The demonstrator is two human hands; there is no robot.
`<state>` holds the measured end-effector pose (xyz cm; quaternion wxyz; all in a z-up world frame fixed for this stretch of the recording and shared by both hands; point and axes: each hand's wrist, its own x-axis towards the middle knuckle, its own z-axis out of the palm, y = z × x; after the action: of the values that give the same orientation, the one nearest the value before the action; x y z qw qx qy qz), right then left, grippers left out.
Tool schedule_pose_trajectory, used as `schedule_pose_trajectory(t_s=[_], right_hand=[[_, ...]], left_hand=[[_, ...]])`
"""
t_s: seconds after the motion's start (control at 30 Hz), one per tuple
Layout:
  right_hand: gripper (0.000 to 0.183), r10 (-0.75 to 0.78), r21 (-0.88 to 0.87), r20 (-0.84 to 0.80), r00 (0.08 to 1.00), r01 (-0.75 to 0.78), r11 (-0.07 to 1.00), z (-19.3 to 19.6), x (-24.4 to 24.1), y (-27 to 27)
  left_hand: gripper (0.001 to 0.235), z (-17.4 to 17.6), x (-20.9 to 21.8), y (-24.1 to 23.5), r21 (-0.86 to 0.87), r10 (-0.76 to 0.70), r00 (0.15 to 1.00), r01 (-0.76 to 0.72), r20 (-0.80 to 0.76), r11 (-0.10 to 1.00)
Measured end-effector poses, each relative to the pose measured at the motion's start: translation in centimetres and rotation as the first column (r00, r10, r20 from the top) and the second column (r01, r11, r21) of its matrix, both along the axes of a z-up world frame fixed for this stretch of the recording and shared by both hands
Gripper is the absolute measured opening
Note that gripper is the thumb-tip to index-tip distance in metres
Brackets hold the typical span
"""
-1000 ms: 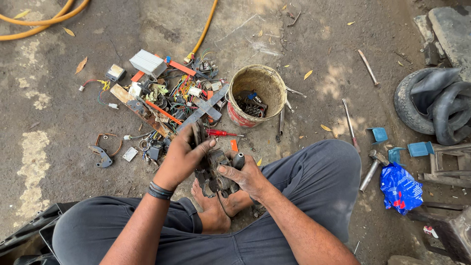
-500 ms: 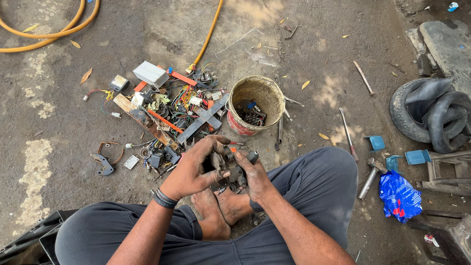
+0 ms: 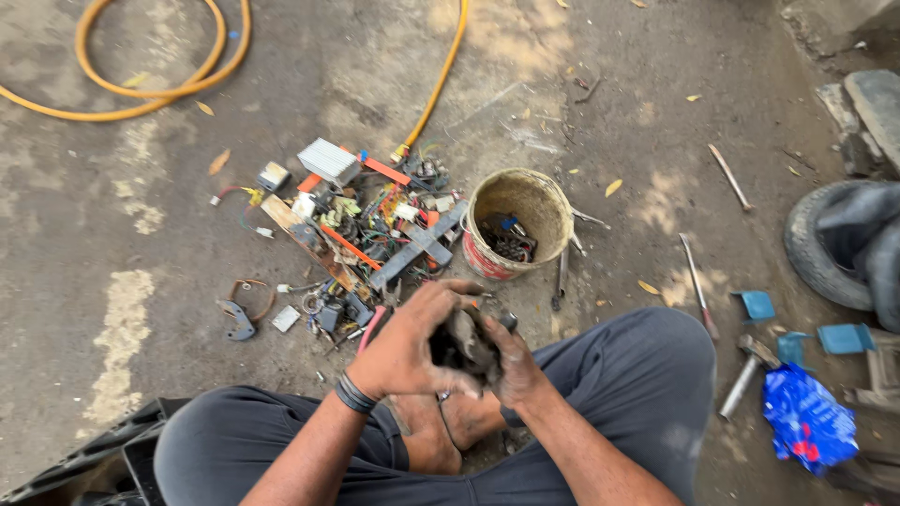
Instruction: The person sits on the ground and uses a screwdriver to disassemble a mechanical part, likely a brake caliper. They remove screws and separate components while surrounded by tools and scrap parts.
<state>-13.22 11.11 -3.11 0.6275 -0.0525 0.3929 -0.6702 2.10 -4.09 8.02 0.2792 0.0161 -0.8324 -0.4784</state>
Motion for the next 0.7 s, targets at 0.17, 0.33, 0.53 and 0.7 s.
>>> schedule_pose_trajectory(t_s=[0.17, 0.33, 0.53, 0.7], right_hand=[[0.055, -0.009, -0.018, 0.136, 0.991, 0.012, 1.0, -0.1, -0.6, -0.5], [0.043, 0.013, 0.032, 0.036, 0.999, -0.015, 0.999, -2.2, -1.0, 0.4], [0.047, 0.077, -0.128, 0.048, 0.996, -0.07, 0.989, -2.0, 0.0, 0.4], [0.056, 0.053, -0.063, 0.022, 0.998, -0.051, 0.997, 0.4, -0.2, 0.6]], left_hand=[[0.083, 0.6, 0.1, 0.5, -0.083, 0.031, 0.998, -0.026, 0.053, 0.996], [0.047, -1.6, -0.7, 1.4, 0.13, 0.24, 0.96, -0.259, 0.147, 0.957], [0.048, -0.5, -0.1, 0.6, 0.083, 0.141, 0.986, -0.148, 0.094, 0.985], [0.061, 1.0, 0.5, -1.0, 0.119, -0.155, 0.983, 0.144, 0.093, 0.982]])
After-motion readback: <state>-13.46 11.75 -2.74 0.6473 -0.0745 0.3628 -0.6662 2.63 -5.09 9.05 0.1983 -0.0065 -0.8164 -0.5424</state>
